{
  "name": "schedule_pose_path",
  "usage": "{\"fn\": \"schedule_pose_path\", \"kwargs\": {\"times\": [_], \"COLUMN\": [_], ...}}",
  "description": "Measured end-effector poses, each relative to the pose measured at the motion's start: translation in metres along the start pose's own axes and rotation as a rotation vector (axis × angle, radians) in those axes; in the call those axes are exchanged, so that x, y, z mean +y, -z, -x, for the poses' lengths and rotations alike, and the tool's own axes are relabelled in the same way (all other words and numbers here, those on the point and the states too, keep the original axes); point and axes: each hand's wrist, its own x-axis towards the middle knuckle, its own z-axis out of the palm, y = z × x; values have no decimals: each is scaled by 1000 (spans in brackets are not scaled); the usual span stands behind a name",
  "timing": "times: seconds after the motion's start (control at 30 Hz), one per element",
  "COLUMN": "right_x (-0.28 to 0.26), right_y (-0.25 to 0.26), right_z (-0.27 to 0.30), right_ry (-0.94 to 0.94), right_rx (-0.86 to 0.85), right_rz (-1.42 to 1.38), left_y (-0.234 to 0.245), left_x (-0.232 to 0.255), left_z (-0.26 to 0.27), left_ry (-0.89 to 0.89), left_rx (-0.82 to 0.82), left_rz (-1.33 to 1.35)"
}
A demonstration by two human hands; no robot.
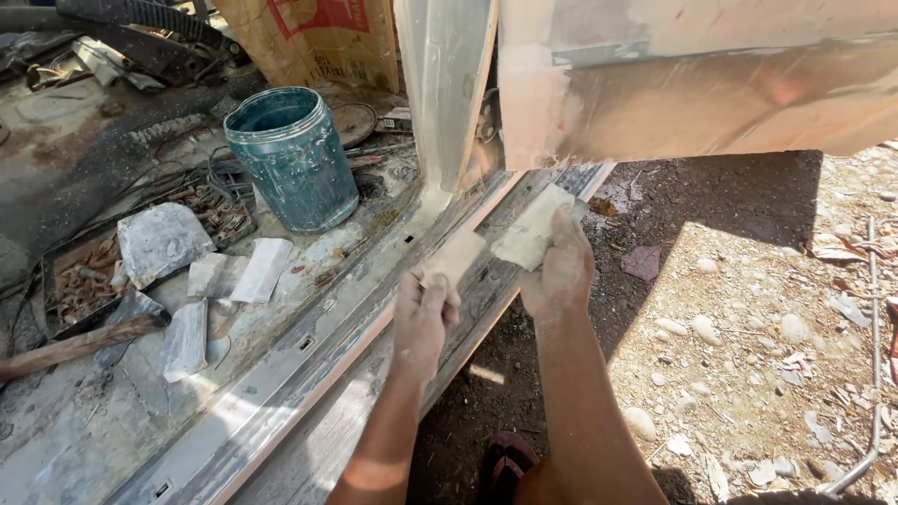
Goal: The person uses a sanding block to smooth the surface of a metal car door frame. They work along the vertical edge and the lower horizontal section of the frame, applying consistent pressure to remove rust and old paint.
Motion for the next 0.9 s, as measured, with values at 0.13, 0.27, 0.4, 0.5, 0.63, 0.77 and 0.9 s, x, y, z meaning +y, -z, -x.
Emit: {"fn": "schedule_pose_path", "kwargs": {"times": [0.13, 0.27, 0.4, 0.5, 0.63, 0.77, 0.9], "right_x": [3, -11, -21, -6, 16, -27, -30], "right_y": [22, 20, 9, 16, 16, 10, 4], "right_z": [-30, -19, 0, -19, -37, -21, -2], "right_ry": [-17, -55, 26, 6, 88, -120, -26], "right_rx": [-122, -287, -491, -431, -339, -238, -318], "right_rz": [-329, -408, -355, -250, -286, -333, -357], "left_y": [7, 80, 31, -26, -54, -11, 13], "left_x": [93, 174, 130, 37, 58, 59, 70], "left_z": [11, 26, 6, -25, -3, -7, -24], "left_ry": [-376, -699, -906, -129, 189, -382, -570], "left_rx": [-68, -976, -817, -973, -168, -413, -685], "left_rz": [367, 806, 786, 905, 281, 568, 754]}}
